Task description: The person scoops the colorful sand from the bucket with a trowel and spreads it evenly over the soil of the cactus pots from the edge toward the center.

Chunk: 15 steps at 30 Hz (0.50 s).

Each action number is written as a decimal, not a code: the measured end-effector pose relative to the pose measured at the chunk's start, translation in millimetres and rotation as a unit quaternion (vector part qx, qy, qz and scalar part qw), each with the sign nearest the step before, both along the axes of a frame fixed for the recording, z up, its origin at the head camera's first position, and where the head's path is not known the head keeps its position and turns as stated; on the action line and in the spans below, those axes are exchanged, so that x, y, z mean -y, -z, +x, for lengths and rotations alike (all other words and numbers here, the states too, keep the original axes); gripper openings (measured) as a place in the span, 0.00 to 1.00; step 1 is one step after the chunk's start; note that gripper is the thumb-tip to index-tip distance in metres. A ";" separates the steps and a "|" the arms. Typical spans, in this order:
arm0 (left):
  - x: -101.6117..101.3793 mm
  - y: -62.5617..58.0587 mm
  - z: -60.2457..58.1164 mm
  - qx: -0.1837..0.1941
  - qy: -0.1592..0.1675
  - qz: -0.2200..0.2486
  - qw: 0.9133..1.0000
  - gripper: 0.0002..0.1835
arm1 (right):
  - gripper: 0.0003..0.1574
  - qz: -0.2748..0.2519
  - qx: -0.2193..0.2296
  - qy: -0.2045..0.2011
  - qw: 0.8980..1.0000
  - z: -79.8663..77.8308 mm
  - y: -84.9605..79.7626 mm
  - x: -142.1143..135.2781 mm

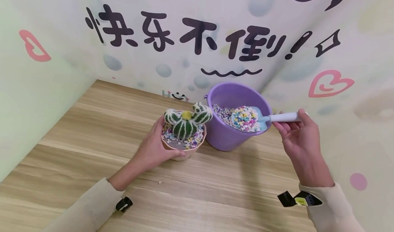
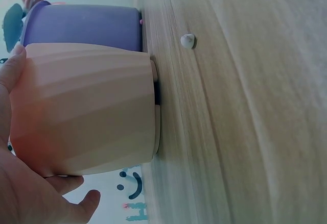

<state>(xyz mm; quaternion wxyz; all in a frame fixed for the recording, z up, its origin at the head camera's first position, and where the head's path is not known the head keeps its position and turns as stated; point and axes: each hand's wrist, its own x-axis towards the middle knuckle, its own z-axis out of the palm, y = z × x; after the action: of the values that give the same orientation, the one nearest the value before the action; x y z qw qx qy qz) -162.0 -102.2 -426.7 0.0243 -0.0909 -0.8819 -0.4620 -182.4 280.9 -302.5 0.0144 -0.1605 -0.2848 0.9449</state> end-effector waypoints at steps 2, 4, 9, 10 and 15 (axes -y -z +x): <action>0.2 -0.1 0.0 0.001 0.001 0.000 1.000 0.72 | 0.18 -0.018 0.002 -0.003 1.000 5.8 2.8 1.3; 0.2 -0.1 -0.1 0.001 0.001 0.000 1.000 0.72 | 0.17 -0.038 0.003 -0.007 0.999 11.5 6.0 2.8; 0.3 0.0 -0.6 0.001 -0.001 0.001 1.000 0.73 | 0.16 -0.059 -0.001 -0.006 0.998 23.2 15.7 7.9; 0.4 0.1 -0.8 0.001 -0.001 0.002 1.000 0.73 | 0.15 -0.058 -0.002 -0.004 0.998 25.3 17.7 9.1; 0.6 0.9 -1.3 0.001 -0.001 0.004 1.000 0.73 | 0.13 -0.061 -0.011 0.001 0.998 35.3 26.6 15.6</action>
<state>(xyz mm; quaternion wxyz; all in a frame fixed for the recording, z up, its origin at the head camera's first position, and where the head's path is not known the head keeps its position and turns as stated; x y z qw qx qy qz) -163.3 -102.8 -427.7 0.0243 -0.0898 -0.8803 -0.4653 -147.1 265.4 -329.1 0.0091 -0.1511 -0.2267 0.9621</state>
